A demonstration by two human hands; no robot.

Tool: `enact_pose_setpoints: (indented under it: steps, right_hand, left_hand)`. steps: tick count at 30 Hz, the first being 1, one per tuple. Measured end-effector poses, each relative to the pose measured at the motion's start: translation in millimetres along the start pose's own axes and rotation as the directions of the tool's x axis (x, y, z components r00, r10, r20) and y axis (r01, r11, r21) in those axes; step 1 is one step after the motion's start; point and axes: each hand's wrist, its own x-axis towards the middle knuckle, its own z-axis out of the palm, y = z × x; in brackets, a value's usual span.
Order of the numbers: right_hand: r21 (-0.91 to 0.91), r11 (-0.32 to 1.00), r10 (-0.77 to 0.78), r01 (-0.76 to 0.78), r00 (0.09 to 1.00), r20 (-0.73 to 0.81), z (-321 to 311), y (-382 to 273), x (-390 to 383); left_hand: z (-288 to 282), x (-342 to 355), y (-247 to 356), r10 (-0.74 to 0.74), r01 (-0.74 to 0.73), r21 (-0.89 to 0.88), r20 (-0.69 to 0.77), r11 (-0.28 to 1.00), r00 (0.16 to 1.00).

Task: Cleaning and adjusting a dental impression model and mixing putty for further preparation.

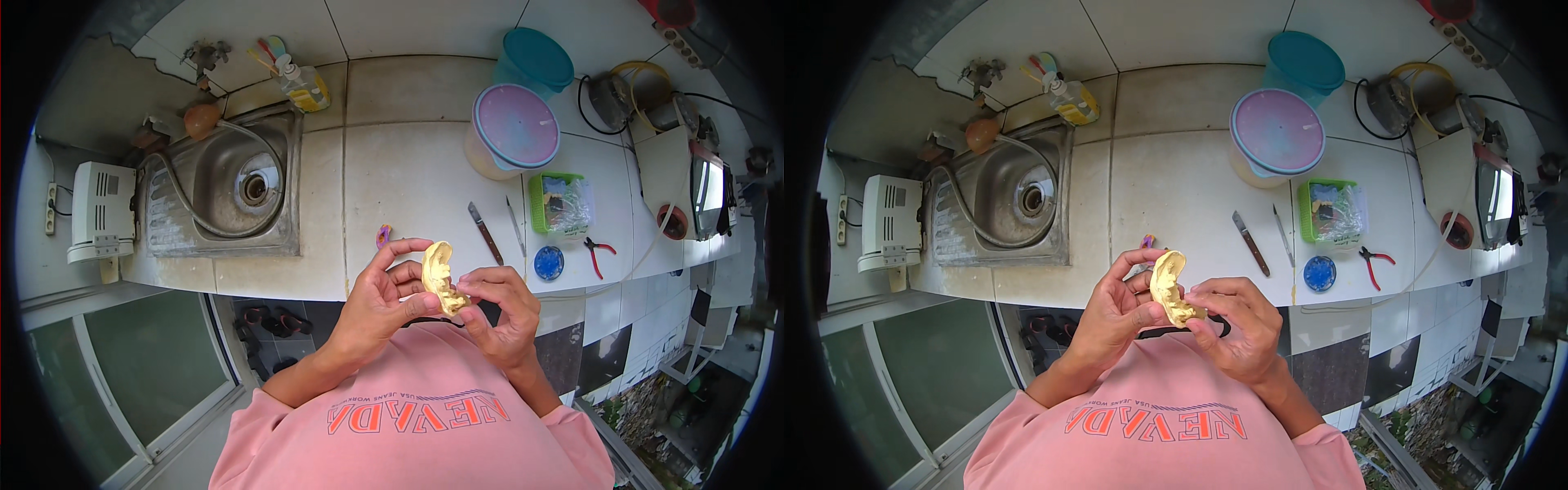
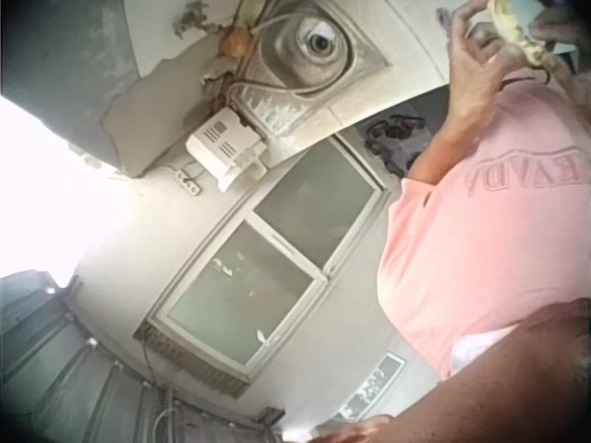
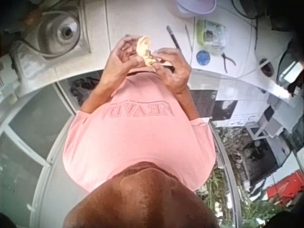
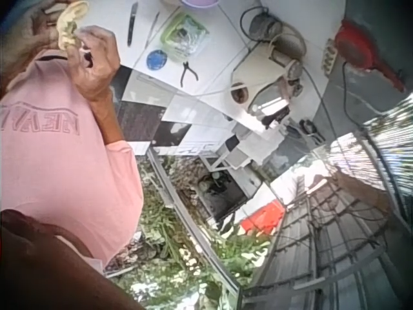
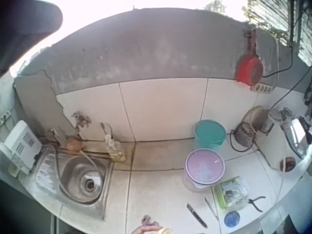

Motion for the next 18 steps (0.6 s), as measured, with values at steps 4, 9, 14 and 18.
enact_pose_setpoints:
  steps: [4,9,14,18]
  right_hand:
    - [0.01,1.0,0.011,-0.011,1.0,0.001,2.7,1.2,-2.1]
    - [0.016,1.0,0.002,-0.002,1.0,0.011,3.5,2.6,-1.6]
    - [0.02,1.0,0.012,-0.012,1.0,0.01,5.8,2.1,-1.0]
    - [0.015,1.0,0.016,-0.016,1.0,0.008,7.4,1.8,-0.8]
  left_hand:
    - [-0.3,0.7,0.1,0.014,-0.014,0.021,-0.003,1.0,1.0]
    - [0.2,0.2,0.6,0.029,-0.029,0.029,-0.028,0.999,0.999]
    - [-0.3,0.1,1.1,0.027,-0.024,0.056,-0.046,0.998,0.999]
    - [-0.1,-0.4,1.4,0.036,-0.031,0.079,-0.061,0.996,0.998]
